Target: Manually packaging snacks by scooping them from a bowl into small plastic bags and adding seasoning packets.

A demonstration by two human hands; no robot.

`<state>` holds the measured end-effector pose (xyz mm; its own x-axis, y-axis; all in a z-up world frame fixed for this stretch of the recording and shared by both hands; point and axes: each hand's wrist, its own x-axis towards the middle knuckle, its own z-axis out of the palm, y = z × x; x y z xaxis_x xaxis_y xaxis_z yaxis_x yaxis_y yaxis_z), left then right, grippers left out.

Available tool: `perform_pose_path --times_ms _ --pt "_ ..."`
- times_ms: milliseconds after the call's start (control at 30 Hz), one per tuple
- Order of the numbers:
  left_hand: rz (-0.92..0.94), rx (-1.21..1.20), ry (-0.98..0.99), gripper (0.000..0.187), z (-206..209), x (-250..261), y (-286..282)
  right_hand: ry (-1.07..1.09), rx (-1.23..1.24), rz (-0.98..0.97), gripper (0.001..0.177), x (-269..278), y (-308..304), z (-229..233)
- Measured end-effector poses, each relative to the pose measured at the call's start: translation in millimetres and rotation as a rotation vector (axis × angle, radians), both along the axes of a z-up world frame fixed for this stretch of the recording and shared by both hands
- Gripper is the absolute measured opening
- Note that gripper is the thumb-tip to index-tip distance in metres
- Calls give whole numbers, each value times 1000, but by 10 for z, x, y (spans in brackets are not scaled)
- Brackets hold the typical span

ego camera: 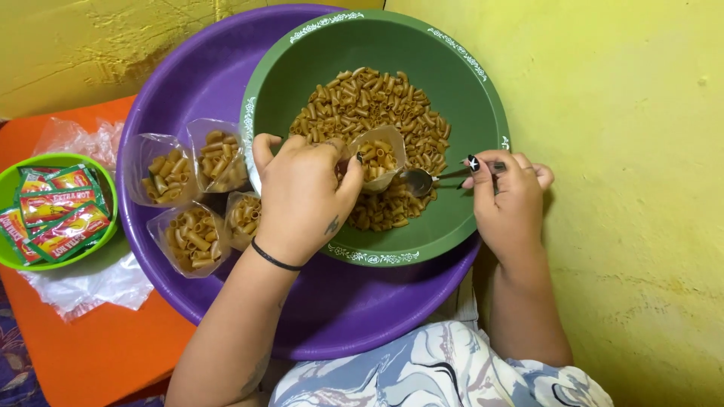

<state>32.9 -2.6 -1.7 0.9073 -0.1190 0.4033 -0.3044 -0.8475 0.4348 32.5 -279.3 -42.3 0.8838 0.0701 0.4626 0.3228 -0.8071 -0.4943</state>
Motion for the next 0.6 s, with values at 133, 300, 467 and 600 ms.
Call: perform_pose_path --times_ms 133,300,467,600 --pt "2 -5 -23 23 -17 -10 -3 46 65 -18 17 -25 13 37" --pt "-8 -16 -30 19 -43 -11 21 108 229 -15 18 -48 84 85" --pt "-7 -45 -27 22 -1 -40 42 116 608 52 16 -44 35 98" --pt "75 99 -43 39 37 -63 15 105 767 -7 6 -46 -26 286"
